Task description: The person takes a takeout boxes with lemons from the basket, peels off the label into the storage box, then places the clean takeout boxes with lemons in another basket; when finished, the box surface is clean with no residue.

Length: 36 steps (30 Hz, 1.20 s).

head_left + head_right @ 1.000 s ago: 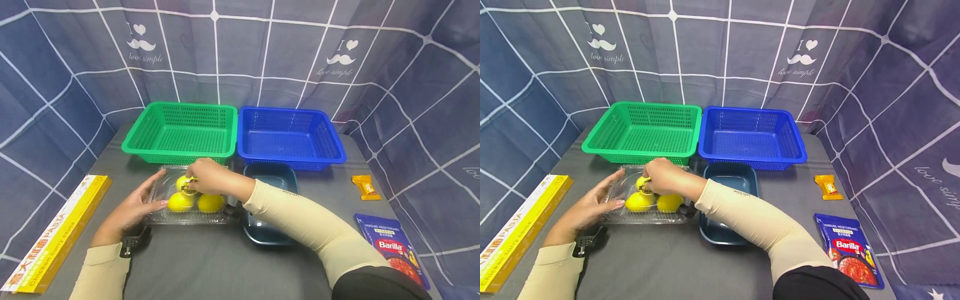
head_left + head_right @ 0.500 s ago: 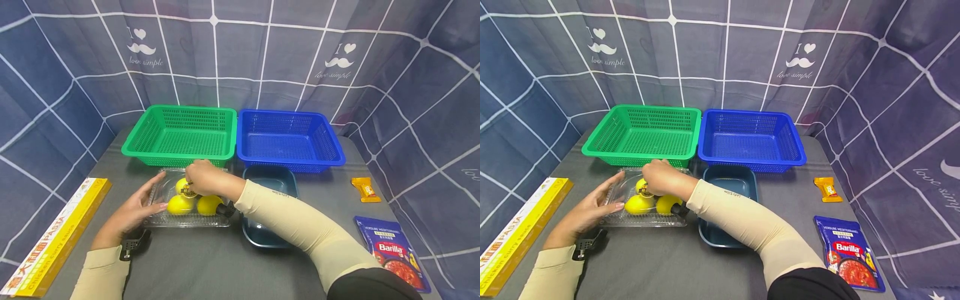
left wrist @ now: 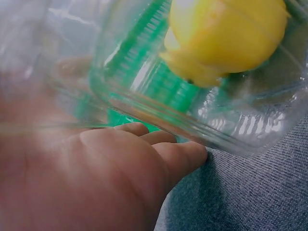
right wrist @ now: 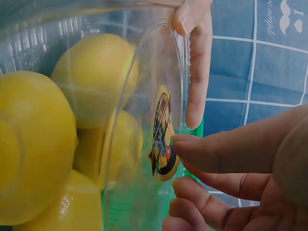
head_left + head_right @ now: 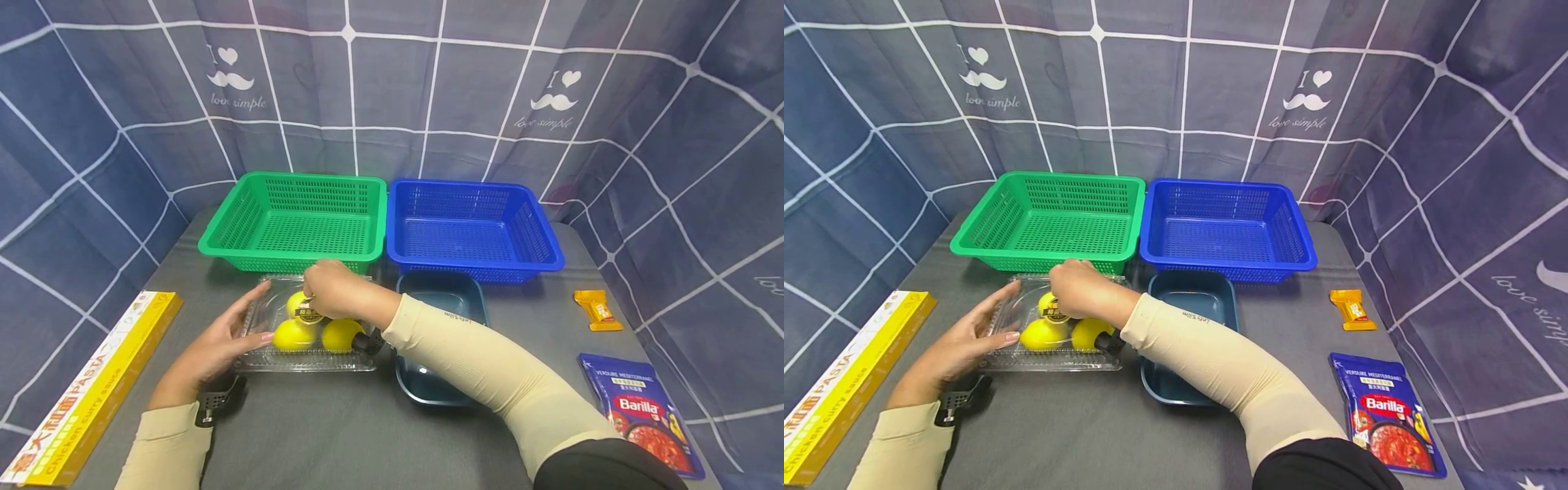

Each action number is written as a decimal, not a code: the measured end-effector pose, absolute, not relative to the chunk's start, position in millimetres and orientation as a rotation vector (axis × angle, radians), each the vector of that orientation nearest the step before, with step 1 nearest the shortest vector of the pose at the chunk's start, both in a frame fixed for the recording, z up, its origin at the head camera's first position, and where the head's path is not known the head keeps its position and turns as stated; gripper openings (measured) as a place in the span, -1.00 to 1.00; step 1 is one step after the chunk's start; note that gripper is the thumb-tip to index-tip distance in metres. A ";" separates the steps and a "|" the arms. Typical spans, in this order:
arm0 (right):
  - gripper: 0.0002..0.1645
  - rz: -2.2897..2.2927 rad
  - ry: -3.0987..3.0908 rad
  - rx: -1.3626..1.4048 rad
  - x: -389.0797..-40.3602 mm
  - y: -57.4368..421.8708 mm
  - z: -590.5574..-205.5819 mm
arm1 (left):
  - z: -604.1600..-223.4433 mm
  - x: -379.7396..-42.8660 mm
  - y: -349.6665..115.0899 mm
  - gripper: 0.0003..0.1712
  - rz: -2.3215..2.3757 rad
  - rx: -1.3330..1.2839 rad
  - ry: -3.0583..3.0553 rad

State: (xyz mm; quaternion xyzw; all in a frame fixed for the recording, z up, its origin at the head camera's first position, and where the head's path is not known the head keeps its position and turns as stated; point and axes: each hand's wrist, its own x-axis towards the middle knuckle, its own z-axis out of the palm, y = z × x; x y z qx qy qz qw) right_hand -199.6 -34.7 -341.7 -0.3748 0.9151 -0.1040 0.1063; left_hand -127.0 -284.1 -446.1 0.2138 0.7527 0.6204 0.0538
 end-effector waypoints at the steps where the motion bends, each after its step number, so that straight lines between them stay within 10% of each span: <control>1: -0.93 -0.325 2.691 -1.088 -199.3 -34.8 -341.6 | -446.2 -126.9 -284.2 0.05 1.888 0.652 2.285; 11: -0.63 -0.565 2.606 -1.038 -200.8 -31.0 -343.5 | -447.8 -128.9 -285.0 0.05 1.890 0.661 2.279; 15: -0.90 -0.588 2.617 -1.025 -199.6 -29.7 -342.8 | -448.4 -128.9 -284.6 0.05 1.904 0.668 2.262; 36: -0.90 -1.022 2.404 -1.113 -202.0 43.2 -313.6 | -445.8 -128.8 -284.1 0.05 1.874 0.627 2.285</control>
